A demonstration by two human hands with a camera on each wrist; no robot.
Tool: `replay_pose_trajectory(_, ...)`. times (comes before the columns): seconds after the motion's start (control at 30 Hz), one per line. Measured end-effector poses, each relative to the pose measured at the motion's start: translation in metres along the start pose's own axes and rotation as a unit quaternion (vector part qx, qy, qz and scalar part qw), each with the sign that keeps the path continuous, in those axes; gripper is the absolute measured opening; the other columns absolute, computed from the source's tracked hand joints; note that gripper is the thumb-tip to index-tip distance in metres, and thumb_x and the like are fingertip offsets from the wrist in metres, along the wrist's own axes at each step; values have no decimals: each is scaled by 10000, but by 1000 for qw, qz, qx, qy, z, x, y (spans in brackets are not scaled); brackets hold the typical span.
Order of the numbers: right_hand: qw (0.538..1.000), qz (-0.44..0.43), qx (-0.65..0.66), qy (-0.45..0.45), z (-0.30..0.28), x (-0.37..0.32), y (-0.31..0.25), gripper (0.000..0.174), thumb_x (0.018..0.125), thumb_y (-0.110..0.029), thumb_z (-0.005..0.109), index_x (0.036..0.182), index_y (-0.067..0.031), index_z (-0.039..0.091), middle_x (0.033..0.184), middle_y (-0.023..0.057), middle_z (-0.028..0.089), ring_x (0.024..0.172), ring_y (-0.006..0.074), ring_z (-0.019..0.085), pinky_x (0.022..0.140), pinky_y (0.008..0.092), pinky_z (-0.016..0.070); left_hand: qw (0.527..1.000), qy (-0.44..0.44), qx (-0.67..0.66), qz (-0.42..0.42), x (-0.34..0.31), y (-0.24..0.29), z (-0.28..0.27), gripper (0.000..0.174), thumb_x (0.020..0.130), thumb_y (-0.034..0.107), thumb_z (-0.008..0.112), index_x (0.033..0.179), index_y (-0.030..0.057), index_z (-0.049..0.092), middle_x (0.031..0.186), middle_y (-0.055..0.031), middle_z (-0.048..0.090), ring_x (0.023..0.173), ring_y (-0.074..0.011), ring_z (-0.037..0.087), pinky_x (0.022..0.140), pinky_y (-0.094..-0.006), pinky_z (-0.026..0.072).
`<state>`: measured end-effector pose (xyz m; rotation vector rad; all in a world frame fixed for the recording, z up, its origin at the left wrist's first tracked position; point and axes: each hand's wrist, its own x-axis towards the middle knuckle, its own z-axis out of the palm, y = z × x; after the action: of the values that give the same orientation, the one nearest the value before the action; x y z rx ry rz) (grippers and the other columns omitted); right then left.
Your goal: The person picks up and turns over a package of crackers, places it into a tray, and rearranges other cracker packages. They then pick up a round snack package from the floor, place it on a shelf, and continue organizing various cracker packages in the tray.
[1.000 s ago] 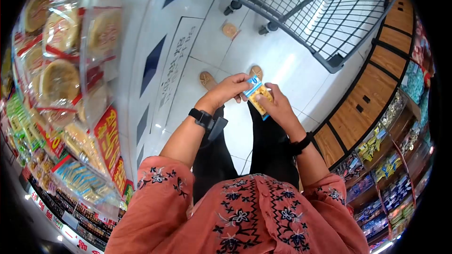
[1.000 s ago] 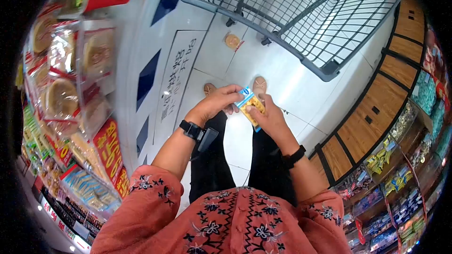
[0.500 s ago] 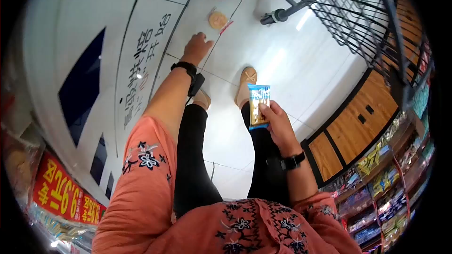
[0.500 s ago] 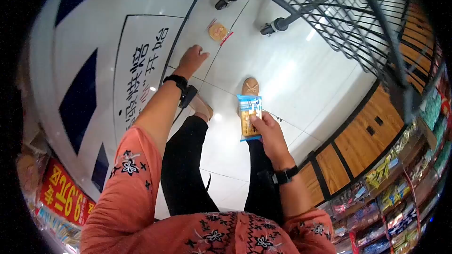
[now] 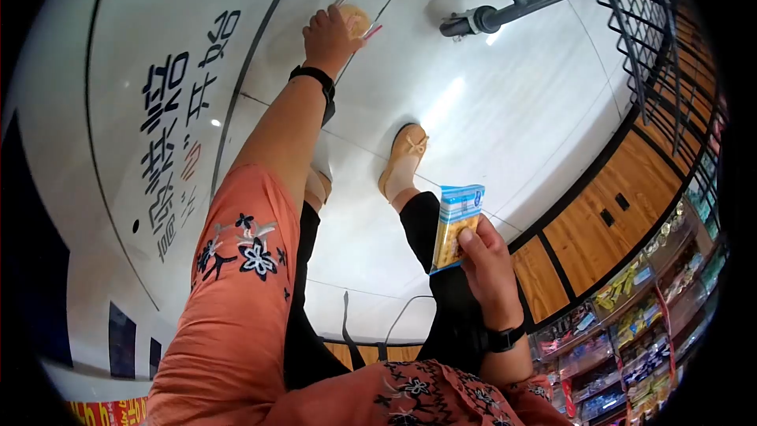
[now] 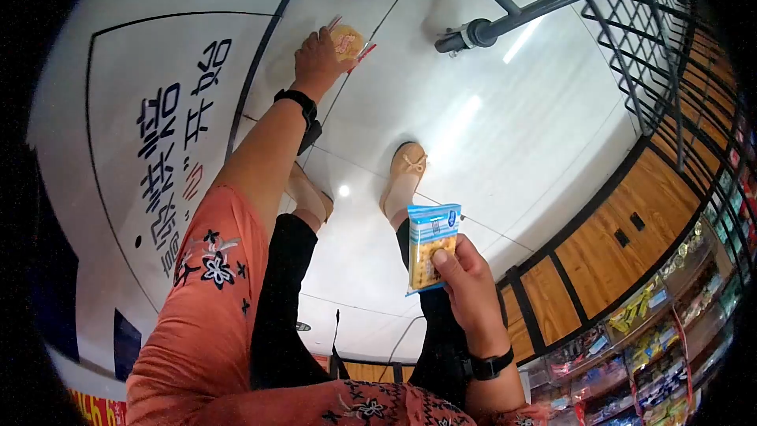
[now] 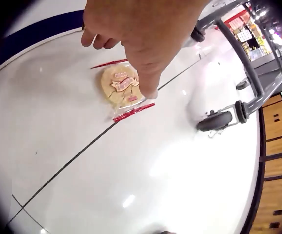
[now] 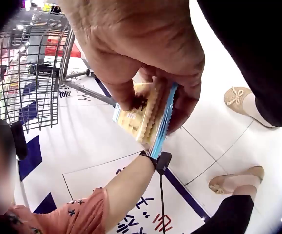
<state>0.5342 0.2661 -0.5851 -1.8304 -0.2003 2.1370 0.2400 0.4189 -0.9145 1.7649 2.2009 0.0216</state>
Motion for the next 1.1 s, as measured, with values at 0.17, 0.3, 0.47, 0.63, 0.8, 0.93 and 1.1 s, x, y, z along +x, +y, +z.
replay_pose_trajectory(0.17, 999, -22, 24, 20, -4, 2, -8, 353, 991, -236, 640, 1283, -53, 564, 1152, 1, 666, 1020, 76, 627, 867, 231, 495, 995, 90, 26, 18, 4, -6, 30, 934, 663, 558, 833, 1315, 5, 458, 1174, -163, 580, 1085, -327, 588, 911, -497, 450)
replay_pose_trajectory(0.3, 999, -25, 28, 10, -8, 6, -13, 363, 994, -230, 633, 1296, -45, 556, 1168, 10, 663, 1037, 80, 626, 898, 243, 495, 999, 28, 45, -4, 16, 2, 44, 968, 696, 550, 820, 1396, 11, 424, 1278, -184, 561, 1156, -349, 570, 956, -530, 438)
replay_pose_trajectory(0.47, 999, -29, 30, 19, -4, 9, -22, 340, 1002, -224, 616, 1286, -45, 560, 1157, 10, 660, 1022, 71, 621, 873, 232, 491, 997, 48, 11, -65, 12, 3, 39, 610, 805, 468, 741, 1177, 14, 574, 1108, -150, 621, 1019, -318, 614, 862, -499, 470)
replay_pose_trajectory(0.63, 1000, -3, 17, 3, 1, 10, -18, 320, 1001, -218, 605, 1270, -49, 567, 1096, -6, 653, 958, 53, 608, 834, 223, 487, 967, -95, -180, -154, 5, -15, 46, 483, 804, 386, 751, 1053, -4, 613, 1064, -168, 651, 1026, -361, 627, 858, -483, 508)
replay_pose_trajectory(0.8, 998, 42, 24, -26, 15, 6, -6, 305, 1011, -223, 582, 1264, -53, 569, 1069, -9, 645, 934, 56, 611, 827, 219, 492, 883, -132, -402, -204, -45, 3, 17, 356, 813, 261, 723, 1008, -7, 592, 909, -162, 675, 864, -306, 674, 767, -396, 545)
replay_pose_trajectory(0.93, 994, 65, 54, -72, 5, 0, 19, 284, 1020, -237, 575, 1238, -54, 576, 1071, 15, 656, 941, 83, 640, 840, 261, 536, 779, -188, -553, -228, -110, 43, -149, 398, 869, 281, 732, 1084, -2, 552, 975, -58, 615, 789, -146, 624, 639, -283, 574)
replay_pose_trajectory(1.1, 991, 93, -30, -92, 20, -60, -14, 277, 1017, -215, 582, 1217, -24, 573, 1078, 59, 668, 976, 149, 675, 839, 321, 590, 818, -34, -556, -146, -205, 81, -347, 262, 896, 44, 702, 1104, 17, 546, 1057, -81, 632, 995, -186, 630, 877, -329, 537)
